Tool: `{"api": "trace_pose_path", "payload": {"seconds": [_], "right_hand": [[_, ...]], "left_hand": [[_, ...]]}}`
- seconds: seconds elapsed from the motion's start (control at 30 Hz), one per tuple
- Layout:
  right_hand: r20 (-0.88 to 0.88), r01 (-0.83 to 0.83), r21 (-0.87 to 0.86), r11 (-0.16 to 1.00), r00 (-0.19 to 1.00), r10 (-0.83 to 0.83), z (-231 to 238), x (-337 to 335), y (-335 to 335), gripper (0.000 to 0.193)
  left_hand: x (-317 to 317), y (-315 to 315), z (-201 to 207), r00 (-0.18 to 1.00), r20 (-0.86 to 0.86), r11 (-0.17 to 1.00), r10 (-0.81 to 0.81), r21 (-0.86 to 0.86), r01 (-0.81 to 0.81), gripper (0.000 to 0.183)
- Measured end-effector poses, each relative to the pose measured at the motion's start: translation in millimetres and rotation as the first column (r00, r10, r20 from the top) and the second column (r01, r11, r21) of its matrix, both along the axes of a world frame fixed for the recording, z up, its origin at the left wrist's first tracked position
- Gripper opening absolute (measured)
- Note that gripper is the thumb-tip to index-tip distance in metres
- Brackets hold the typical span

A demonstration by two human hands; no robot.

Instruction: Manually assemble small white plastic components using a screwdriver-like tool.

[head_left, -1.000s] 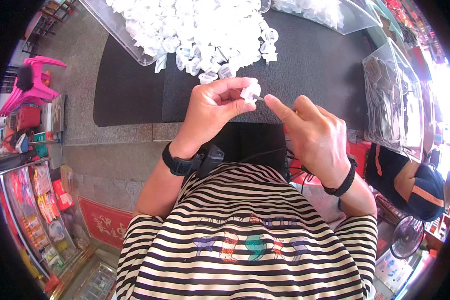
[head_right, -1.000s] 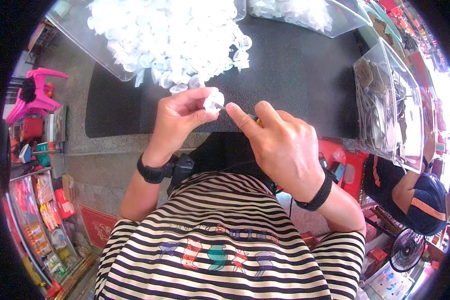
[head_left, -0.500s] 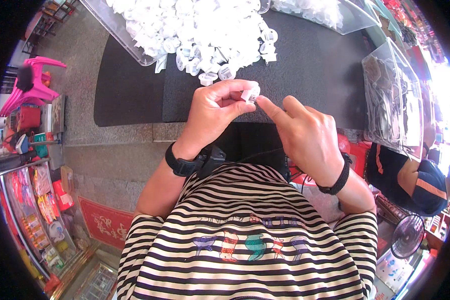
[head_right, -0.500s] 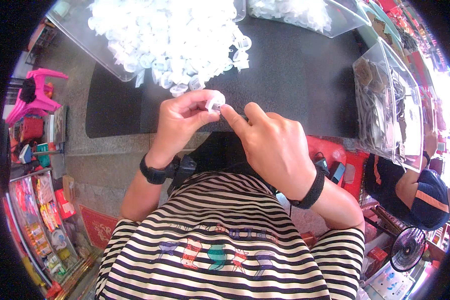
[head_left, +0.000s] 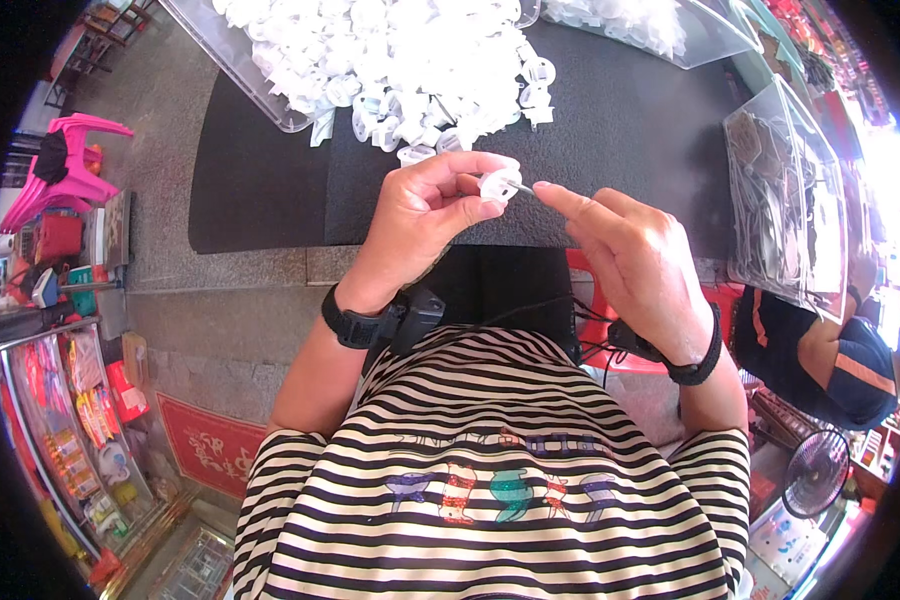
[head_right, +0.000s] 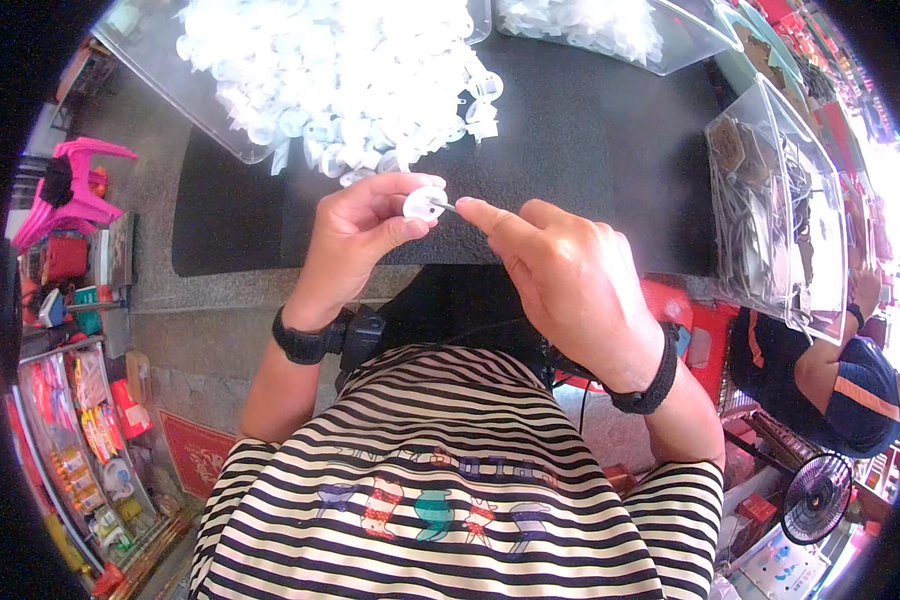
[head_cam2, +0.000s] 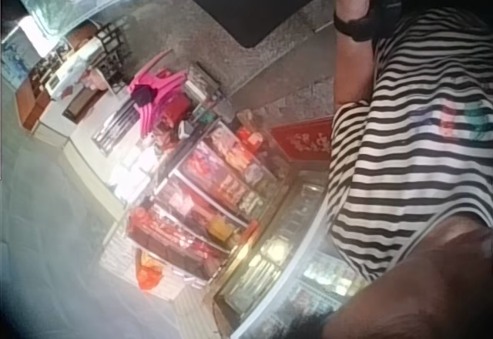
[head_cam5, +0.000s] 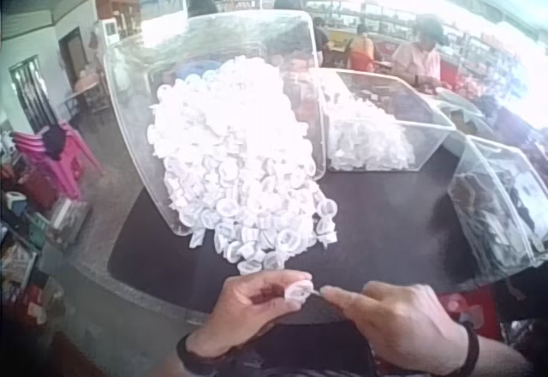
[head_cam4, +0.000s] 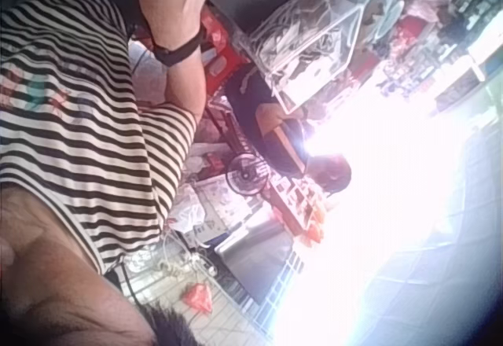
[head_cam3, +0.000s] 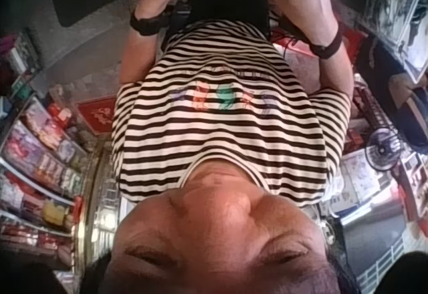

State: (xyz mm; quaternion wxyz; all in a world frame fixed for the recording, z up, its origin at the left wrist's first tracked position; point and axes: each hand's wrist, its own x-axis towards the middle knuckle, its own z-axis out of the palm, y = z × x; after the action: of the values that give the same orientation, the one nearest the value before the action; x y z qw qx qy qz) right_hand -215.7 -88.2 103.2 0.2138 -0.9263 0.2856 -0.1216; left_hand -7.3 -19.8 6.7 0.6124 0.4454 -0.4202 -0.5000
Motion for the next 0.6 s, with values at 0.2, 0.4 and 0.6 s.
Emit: {"api": "trace_pose_path", "payload": {"seconds": [0.2, 0.4, 0.6], "right_hand": [[-0.012, -0.015, 0.012, 1.000, 1.000, 0.015, 1.4, 1.1, -2.3, 0.038], [-0.053, -0.015, -0.017, 1.000, 0.999, 0.014, 3.9, 2.2, -1.1, 0.038], [-0.061, -0.010, -0.035, 0.999, 0.998, 0.008, 2.1, 3.8, 0.7, 0.040]], "left_hand": [[-0.9, 0.1, -1.3, 0.999, 0.034, 1.000, 0.002, 0.003, -0.002, 0.034], [-2.1, 0.5, -0.8, 0.996, 0.089, 1.000, 0.022, -0.011, -0.021, 0.034], [-1.1, 0.3, -1.8, 0.991, 0.132, 1.000, 0.018, -0.009, -0.017, 0.032]]}}
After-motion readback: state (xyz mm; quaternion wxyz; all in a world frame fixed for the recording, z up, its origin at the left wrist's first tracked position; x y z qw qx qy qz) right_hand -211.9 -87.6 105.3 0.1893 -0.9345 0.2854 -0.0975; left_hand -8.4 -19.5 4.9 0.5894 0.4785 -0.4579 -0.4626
